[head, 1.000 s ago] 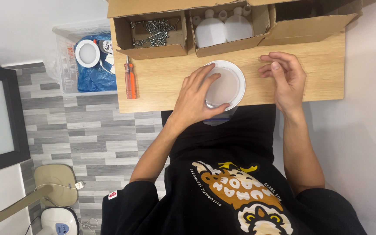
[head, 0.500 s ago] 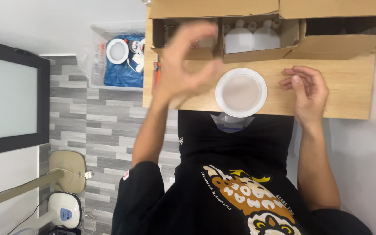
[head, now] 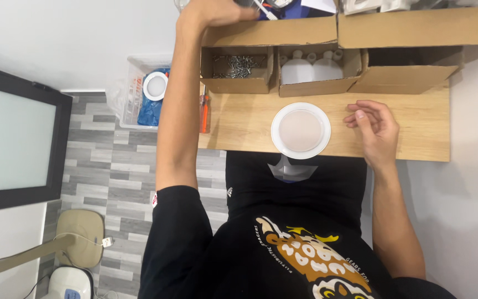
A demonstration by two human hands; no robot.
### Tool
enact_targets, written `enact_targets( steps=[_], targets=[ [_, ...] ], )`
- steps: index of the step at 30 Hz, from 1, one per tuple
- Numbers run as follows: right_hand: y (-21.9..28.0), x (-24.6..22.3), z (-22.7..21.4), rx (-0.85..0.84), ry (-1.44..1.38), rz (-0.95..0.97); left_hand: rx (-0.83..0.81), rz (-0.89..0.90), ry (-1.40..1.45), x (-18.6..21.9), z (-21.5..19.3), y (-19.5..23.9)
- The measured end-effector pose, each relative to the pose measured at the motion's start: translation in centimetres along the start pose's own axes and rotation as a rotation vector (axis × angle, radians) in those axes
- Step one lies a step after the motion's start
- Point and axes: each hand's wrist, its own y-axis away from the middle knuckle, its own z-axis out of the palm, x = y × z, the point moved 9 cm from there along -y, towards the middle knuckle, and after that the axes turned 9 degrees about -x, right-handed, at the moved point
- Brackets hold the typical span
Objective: The person assembles a round white light fixture housing by placing component sections together, turning it over to check the electrical wiring component on the rear, and matching it into the main circular ring structure multiple times for successive units.
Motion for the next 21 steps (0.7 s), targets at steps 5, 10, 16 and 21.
enact_targets(
  steps=[5, 10, 16, 21],
  targets=[
    [0.0, 0.1, 0.0, -0.009, -0.011, 0.029, -0.066, -0.036, -0.042, -0.7, 1.7, -1.5],
    [0.1, 0.2, -0.1, -0.012, -0.002, 0.011, 0.122, 0.109, -0.014, 0.3, 0.0, -1.0],
    [0.3, 0.2, 0.0, -0.021, 0.006, 0.011, 0.283, 0.268, 0.080, 2.1, -1.9, 1.4],
    [0.5, -0.5, 0.2, -0.030, 0.035, 0.010, 0.274, 0.388, 0.167, 2.8, -2.0, 1.8]
  ],
)
